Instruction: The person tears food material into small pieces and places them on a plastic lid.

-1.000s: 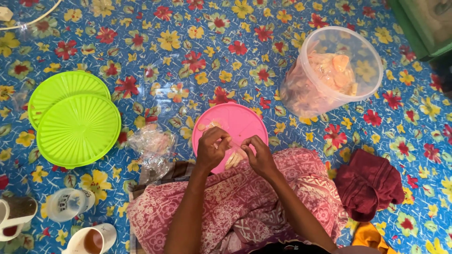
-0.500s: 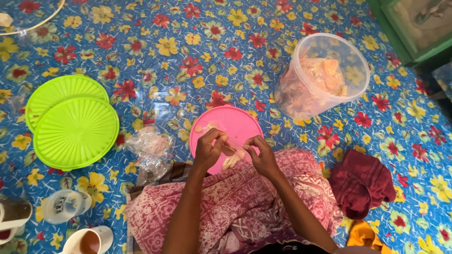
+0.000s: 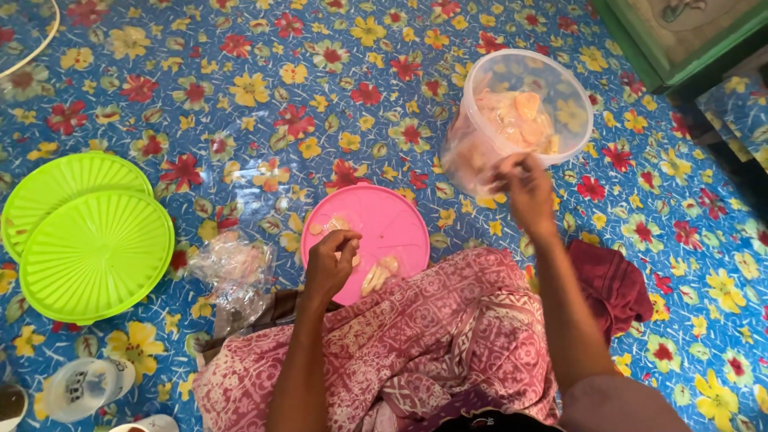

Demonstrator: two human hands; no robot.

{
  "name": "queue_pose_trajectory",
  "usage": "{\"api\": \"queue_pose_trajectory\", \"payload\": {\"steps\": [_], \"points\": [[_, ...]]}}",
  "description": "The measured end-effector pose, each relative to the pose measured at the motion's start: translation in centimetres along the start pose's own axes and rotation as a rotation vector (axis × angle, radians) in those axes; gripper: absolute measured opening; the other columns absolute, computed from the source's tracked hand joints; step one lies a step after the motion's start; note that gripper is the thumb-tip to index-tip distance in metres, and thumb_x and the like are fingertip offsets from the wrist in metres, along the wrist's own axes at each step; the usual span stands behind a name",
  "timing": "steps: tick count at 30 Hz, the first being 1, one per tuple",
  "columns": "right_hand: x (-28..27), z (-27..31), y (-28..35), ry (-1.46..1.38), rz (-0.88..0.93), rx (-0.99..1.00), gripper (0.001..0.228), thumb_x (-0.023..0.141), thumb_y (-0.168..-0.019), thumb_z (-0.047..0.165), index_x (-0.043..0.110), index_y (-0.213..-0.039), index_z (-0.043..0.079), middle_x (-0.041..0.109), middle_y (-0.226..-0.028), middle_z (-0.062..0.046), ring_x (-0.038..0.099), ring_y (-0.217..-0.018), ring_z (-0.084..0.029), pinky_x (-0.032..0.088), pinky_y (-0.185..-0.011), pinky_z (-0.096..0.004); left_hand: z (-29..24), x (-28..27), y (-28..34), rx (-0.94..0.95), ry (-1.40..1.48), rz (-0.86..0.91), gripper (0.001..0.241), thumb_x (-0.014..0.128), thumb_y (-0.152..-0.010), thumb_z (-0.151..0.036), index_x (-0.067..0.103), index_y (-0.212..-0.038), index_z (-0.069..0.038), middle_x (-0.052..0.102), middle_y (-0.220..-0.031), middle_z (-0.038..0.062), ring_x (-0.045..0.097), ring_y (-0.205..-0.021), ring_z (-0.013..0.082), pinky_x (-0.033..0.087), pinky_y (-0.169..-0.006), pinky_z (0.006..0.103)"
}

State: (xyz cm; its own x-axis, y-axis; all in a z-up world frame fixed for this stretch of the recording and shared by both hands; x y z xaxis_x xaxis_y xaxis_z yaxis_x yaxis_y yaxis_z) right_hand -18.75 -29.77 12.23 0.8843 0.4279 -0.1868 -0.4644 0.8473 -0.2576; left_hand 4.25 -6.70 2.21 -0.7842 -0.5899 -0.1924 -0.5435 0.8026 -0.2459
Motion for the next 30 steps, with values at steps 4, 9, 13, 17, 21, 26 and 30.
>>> {"api": "queue_pose_trajectory", "payload": {"steps": [4, 9, 13, 17, 21, 26, 30], "points": [[-5.0, 0.4, -4.3, 0.111, -0.067, -0.081, 0.005, 0.044, -0.101, 0.003, 0.042, -0.096, 0.004, 0.056, -0.097, -0.014, 0.064, -0.083, -0.025, 0.055, -0.075, -0.036, 0.1, -0.2, -0.4, 0.003, -0.003, 0.010, 0.010, 0.061, -0.083, -0.003, 0.068, -0.090, -0.005, 0.064, -0.074, 0.013, 0.066, -0.065, 0.0245, 0.054, -0.065, 0.0339], [-9.1, 0.0, -9.7, 0.224, -0.122, -0.145, 0.005, 0.048, -0.102, 0.002, 0.046, -0.098, -0.001, 0.056, -0.092, -0.013, 0.065, -0.077, -0.022, 0.058, -0.073, -0.029, 0.2, -0.2, -0.7, -0.033, -0.050, 0.036, 0.010, 0.061, -0.083, -0.004, 0.068, -0.090, -0.006, 0.063, -0.075, 0.011, 0.067, -0.065, 0.0241, 0.054, -0.065, 0.0334], [-10.1, -1.1, -14.5, 0.391, -0.198, 0.019, 0.005, 0.049, -0.099, 0.002, 0.047, -0.097, 0.006, 0.058, -0.091, -0.010, 0.063, -0.073, -0.015, 0.060, -0.067, -0.024, 0.5, 0.5, -0.8, -0.102, -0.135, 0.114, 0.014, 0.055, -0.085, -0.010, 0.066, -0.093, -0.006, 0.067, -0.091, 0.008, 0.063, -0.083, 0.0197, 0.050, -0.071, 0.0293], [-10.1, -2.9, -17.7, 0.556, -0.208, -0.113, 0.005, 0.057, -0.095, 0.005, 0.052, -0.094, 0.008, 0.062, -0.090, -0.009, 0.061, -0.070, -0.013, 0.053, -0.057, -0.025, 0.4, 0.7, -1.0, -0.151, -0.130, 0.147, 0.015, 0.053, -0.085, -0.010, 0.065, -0.092, -0.005, 0.066, -0.090, 0.008, 0.063, -0.084, 0.0198, 0.049, -0.069, 0.0298], [-9.1, -6.8, -18.5, 0.705, -0.065, -0.326, 0.019, 0.062, -0.093, 0.003, 0.053, -0.110, -0.001, 0.055, -0.113, -0.019, 0.067, -0.080, -0.029, 0.048, -0.062, -0.034, 0.9, 0.7, -1.0, -0.174, -0.164, 0.165, 0.015, 0.053, -0.084, -0.011, 0.066, -0.091, -0.006, 0.066, -0.090, 0.008, 0.062, -0.083, 0.0200, 0.048, -0.070, 0.0307], [-4.2, 0.8, -11.9, 0.660, -0.116, -0.577, 0.014, 0.058, -0.093, -0.008, 0.055, -0.106, -0.006, 0.055, -0.103, -0.020, 0.061, -0.084, -0.029, 0.052, -0.067, -0.034, 0.3, 0.7, -1.2, -0.153, -0.169, 0.168, 0.014, 0.053, -0.085, -0.010, 0.065, -0.091, -0.006, 0.066, -0.088, 0.007, 0.062, -0.080, 0.0197, 0.047, -0.068, 0.0302], [2.0, 5.6, -5.0, 0.611, 0.007, -0.762, 0.013, 0.046, -0.092, -0.019, 0.049, -0.100, -0.009, 0.050, -0.096, -0.023, 0.050, -0.085, -0.031, 0.047, -0.066, -0.035, 0.4, 0.5, -1.2, -0.105, -0.167, 0.140, 0.012, 0.053, -0.085, -0.008, 0.064, -0.091, -0.006, 0.064, -0.085, 0.007, 0.061, -0.078, 0.0198, 0.045, -0.067, 0.0298]]}}
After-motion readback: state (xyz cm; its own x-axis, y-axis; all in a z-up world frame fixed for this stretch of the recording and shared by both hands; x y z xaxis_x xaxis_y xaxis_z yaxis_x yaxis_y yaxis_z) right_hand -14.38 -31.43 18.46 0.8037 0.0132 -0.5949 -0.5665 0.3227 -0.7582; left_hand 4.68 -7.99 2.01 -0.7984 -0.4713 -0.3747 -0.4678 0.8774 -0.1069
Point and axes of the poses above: each hand's wrist, its own y-axis away from the middle knuckle, its own x-axis out of the palm, z = x × y, the point moved 9 cm from there along -y, towards the middle knuckle
